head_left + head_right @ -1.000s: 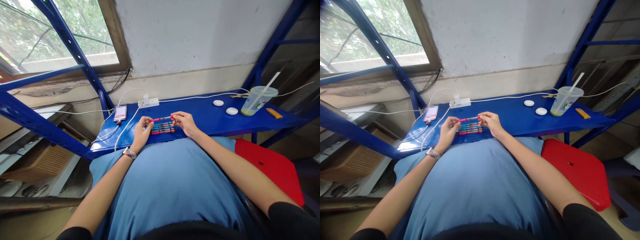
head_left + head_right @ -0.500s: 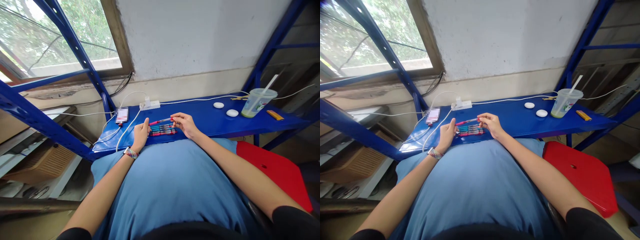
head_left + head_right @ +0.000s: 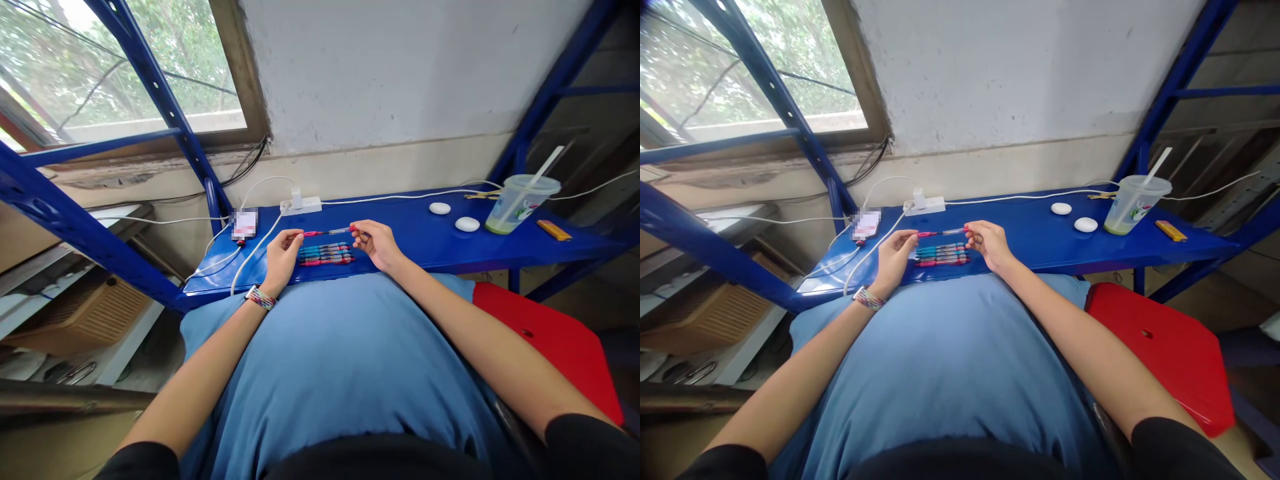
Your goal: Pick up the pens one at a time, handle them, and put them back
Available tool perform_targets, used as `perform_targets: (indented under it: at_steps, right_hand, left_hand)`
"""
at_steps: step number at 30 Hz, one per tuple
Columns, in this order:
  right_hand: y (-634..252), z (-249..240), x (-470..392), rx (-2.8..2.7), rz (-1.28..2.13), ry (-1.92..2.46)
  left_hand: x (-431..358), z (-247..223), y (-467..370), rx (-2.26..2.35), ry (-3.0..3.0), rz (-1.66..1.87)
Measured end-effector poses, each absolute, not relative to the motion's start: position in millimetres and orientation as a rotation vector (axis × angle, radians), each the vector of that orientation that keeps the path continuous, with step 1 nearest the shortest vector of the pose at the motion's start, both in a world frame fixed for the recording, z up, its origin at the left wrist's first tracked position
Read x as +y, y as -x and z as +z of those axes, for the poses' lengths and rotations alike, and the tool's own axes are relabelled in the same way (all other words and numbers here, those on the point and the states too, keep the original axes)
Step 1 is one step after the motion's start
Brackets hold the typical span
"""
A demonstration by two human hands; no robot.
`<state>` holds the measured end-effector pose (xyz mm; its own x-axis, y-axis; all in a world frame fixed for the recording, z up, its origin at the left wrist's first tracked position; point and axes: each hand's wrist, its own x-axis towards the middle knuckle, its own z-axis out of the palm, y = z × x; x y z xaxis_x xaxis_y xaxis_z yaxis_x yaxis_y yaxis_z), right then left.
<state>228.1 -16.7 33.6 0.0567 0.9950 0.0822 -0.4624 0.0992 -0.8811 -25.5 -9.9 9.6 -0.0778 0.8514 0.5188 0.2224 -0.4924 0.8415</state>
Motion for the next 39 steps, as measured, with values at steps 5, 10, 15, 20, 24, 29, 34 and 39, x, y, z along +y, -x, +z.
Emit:
perform_targets:
  at_steps: [5, 10, 15, 20, 24, 29, 34, 39]
  right_hand:
    - [-228.1, 33.2, -13.8, -0.819, 1.296, 0.83]
    - [-228.4, 31.8, -12.5, -0.76, 1.281, 0.845]
    - [-228.1, 32.5, -11.8, -0.706, 1.291, 0.869]
    - [-228.8, 31.6, -10.0, -0.699, 1.284, 0.867]
    - [-228.8, 30.4, -9.8, -0.716, 1.258, 0.877]
    - [-227.7, 30.8, -9.9, -0.731, 1.254, 0.89]
    - [-227.2, 32.6, -10.6, -0.727, 1.268, 0.891]
    - [-226.8, 34.6, -12.6, -0.723, 1.272, 0.894]
  left_hand:
    - [-9.0, 9.0, 26.6, 1.137, -1.68, 1.599]
    - [-11.3, 10.8, 25.2, 1.135, -1.685, 1.628]
    - [-11.4, 11.1, 24.6, 1.13, -1.65, 1.647]
    - [-11.4, 11.4, 24.9, 1.101, -1.675, 1.645]
    - [-11.2, 10.8, 25.3, 1.078, -1.67, 1.649]
    - [-10.0, 10.4, 26.3, 1.069, -1.665, 1.644]
    - [-7.0, 9.2, 27.1, 1.051, -1.614, 1.644]
    - [-8.0, 9.7, 25.8, 1.057, -1.57, 1.628]
